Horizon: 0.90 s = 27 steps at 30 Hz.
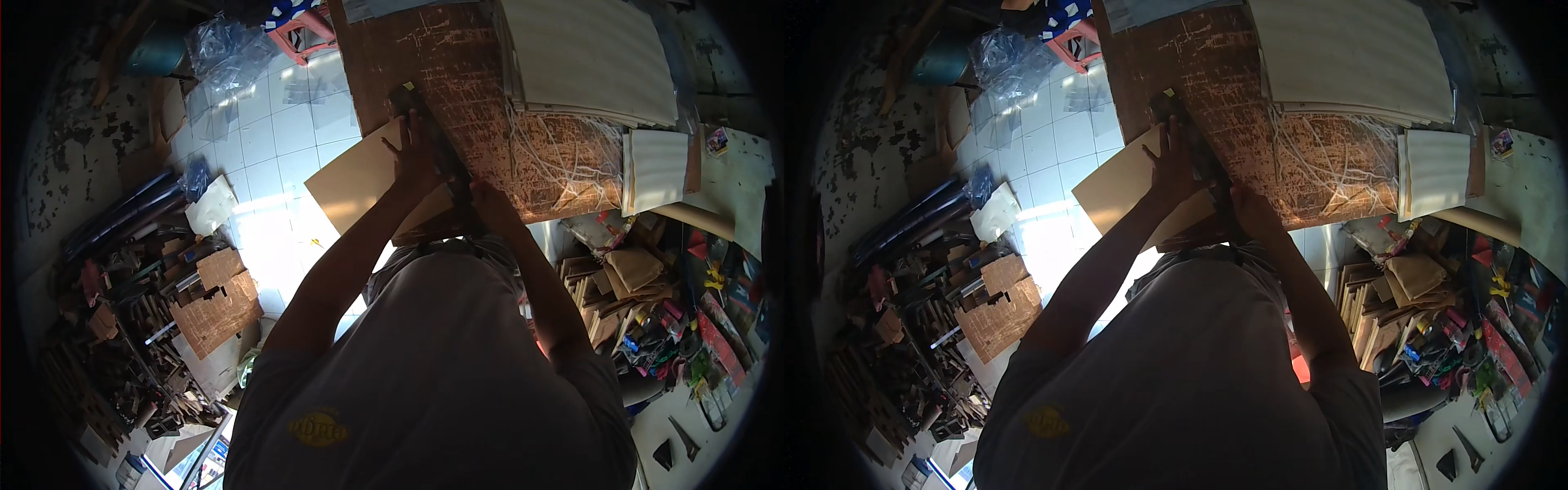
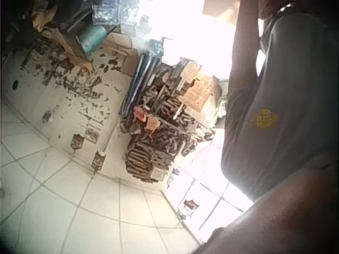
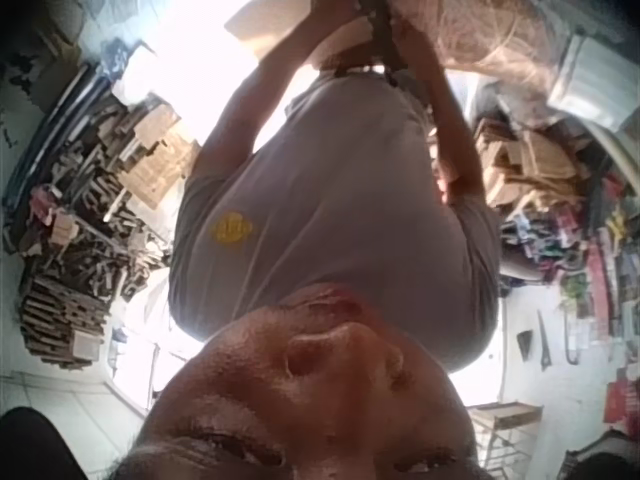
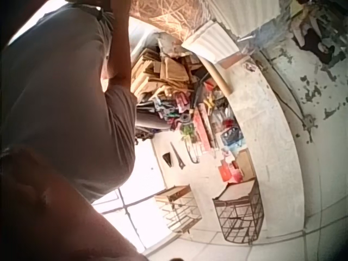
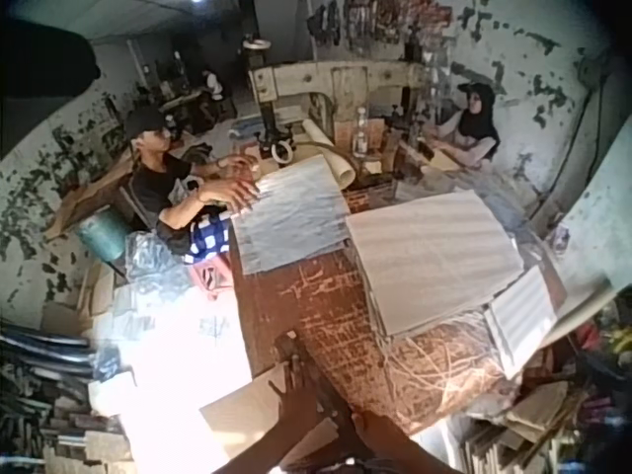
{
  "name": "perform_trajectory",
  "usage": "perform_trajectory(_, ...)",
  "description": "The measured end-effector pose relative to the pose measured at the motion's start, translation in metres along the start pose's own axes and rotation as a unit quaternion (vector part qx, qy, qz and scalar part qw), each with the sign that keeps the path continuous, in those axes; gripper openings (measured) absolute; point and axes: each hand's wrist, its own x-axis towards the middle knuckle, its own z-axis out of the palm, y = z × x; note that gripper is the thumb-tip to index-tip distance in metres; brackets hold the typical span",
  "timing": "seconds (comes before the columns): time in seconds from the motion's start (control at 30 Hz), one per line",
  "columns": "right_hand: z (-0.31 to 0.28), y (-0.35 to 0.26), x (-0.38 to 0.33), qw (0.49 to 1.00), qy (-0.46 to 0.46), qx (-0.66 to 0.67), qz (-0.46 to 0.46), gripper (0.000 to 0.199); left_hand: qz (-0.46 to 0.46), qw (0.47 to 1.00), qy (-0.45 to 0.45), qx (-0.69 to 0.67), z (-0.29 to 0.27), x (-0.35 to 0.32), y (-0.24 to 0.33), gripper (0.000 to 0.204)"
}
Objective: The person uses a utility knife and a metal ruler to cut rectangular pieces from white foam sheets on a work table, placing the finished pieces into a stack.
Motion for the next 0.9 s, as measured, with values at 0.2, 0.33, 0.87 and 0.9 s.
perform_trajectory(0.2,-0.021,-0.008,-0.072,0.984,-0.029,0.139,0.111,0.047,-0.003,1.0,-0.011,-0.002,-0.002,0.0,0.001,0.142)
perform_trajectory(0.33,-0.015,0.006,-0.085,0.988,0.057,0.143,0.006,0.049,-0.001,0.999,-0.042,0.003,-0.008,0.0,0.004,0.142)
perform_trajectory(0.87,-0.027,-0.06,-0.057,0.993,0.046,0.052,0.094,0.075,-0.168,0.974,0.088,-0.121,-0.006,-0.046,-0.122,0.096)
perform_trajectory(0.9,-0.027,-0.06,-0.056,0.993,0.06,0.06,0.084,0.074,-0.173,0.971,0.005,-0.167,-0.012,-0.05,-0.131,0.086)
